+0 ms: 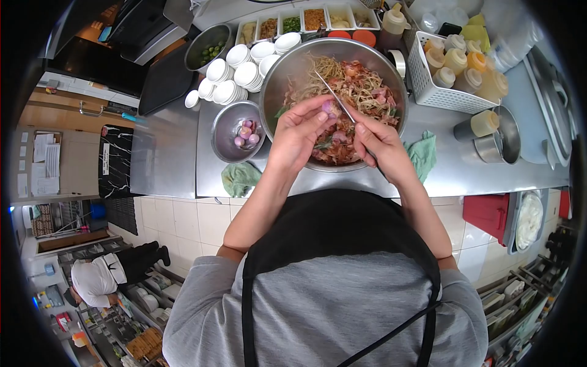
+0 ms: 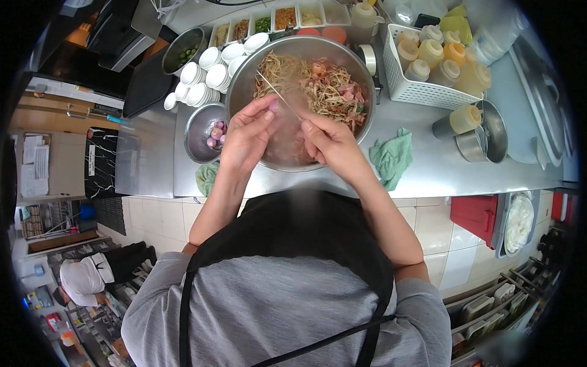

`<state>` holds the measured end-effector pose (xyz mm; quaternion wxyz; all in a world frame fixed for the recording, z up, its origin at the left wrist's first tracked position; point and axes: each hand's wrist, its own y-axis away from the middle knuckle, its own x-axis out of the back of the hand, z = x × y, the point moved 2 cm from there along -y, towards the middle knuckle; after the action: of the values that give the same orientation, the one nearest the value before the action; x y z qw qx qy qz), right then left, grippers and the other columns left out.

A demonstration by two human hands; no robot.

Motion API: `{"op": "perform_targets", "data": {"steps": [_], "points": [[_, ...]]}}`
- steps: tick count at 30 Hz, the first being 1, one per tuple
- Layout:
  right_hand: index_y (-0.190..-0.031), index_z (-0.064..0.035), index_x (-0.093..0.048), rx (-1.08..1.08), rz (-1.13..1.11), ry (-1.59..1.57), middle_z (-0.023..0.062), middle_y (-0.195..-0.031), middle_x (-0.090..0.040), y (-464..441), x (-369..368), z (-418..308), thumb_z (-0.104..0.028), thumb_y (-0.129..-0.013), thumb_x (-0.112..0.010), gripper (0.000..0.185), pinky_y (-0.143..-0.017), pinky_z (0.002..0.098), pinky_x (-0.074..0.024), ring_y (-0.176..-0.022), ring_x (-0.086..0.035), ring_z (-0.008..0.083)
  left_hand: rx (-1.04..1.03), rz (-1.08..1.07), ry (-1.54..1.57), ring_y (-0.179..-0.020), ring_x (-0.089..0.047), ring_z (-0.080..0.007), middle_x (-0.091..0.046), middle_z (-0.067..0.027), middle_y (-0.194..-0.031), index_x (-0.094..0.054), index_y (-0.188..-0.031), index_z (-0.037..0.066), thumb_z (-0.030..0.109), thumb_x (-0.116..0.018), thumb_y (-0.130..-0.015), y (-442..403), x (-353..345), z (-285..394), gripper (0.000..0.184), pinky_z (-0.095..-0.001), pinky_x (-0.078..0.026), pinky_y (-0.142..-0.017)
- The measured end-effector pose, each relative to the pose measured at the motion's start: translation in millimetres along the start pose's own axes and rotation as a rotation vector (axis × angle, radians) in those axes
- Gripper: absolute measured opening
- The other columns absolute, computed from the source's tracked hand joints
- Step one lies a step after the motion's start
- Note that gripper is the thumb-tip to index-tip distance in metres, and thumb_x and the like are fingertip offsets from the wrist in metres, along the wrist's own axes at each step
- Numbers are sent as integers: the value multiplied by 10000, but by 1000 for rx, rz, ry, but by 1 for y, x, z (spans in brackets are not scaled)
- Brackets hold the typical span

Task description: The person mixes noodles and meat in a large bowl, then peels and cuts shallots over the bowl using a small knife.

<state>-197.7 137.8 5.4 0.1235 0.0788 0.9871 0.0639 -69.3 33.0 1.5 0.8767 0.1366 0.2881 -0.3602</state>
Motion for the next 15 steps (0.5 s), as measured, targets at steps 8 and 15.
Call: {"op": "perform_targets", "data": {"steps": [8,15], "points": [[-1259,-128,-394,99,143,214,-32,-538,-383,-5,13,4,-221,-906,-384,365,-399,157,-263,-429,-306,28,-90,152,-372,-930,-548,-176,-563,-129,-1043,-521,-1081,-17,20,-488,-812,5,28,30,273,-306,-413,-866],[-1227,-168,-447,-1,218,281,-34,-634,-411,1,24,2,-141,-884,-423,345,-488,187,-344,-533,-386,46,-280,576,-1440,-781,-583,-161,-618,-97,-926,-598,-997,48,14,-578,-705,27,137,76,294,-254,-430,-686]]}}
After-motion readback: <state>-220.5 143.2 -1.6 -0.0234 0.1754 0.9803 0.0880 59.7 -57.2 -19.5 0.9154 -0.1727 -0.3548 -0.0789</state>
